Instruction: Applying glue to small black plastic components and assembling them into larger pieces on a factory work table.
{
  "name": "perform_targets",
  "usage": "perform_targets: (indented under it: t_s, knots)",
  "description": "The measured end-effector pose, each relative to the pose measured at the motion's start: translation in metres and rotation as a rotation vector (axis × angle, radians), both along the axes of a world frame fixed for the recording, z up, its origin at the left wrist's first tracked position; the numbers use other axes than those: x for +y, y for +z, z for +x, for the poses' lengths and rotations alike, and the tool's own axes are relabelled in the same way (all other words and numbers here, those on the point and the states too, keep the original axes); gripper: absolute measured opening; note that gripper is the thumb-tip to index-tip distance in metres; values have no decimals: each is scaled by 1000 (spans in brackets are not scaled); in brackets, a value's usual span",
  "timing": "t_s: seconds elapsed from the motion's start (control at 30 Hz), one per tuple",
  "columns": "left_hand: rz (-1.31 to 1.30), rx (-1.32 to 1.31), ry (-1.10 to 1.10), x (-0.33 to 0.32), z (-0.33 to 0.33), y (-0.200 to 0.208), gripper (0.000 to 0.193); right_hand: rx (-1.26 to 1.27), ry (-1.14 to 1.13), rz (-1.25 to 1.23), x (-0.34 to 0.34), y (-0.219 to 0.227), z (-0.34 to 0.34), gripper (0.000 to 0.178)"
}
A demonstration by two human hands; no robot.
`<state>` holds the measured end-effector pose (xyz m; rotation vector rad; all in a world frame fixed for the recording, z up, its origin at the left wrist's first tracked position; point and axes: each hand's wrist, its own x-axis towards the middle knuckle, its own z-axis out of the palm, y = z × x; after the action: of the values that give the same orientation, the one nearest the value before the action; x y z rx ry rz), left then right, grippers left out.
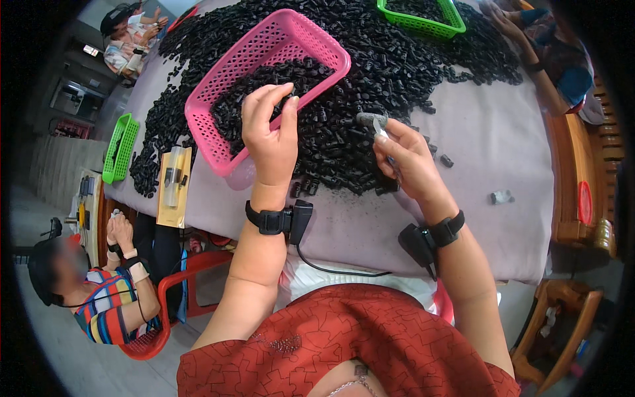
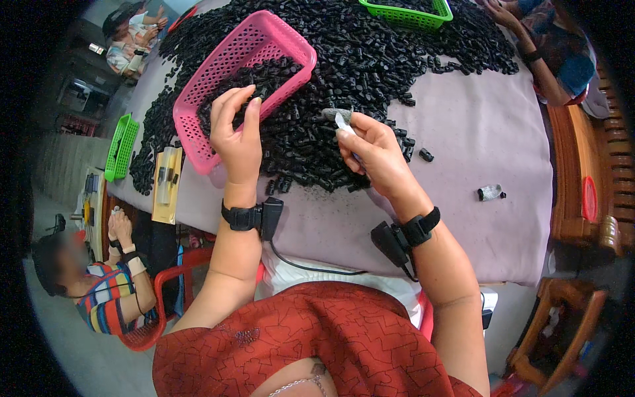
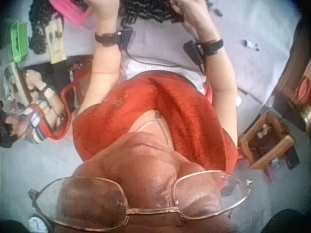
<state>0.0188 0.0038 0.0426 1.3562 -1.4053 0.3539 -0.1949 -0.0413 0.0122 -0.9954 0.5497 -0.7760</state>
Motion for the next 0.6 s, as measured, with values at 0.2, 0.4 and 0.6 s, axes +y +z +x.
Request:
perform_targets:
  t_s: [0.2, 0.4, 0.6]
  knots:
    - [497, 292, -497, 1, -25, -12, 21, 23, -11, -27, 0, -1, 0, 17]
    - [674, 37, -564, -1, -30, -24, 28, 2, -39, -52, 0, -4, -1, 16]
    - [641, -72, -511, -4, -33, -28, 24, 30, -21, -57, -2, -7, -3, 27]
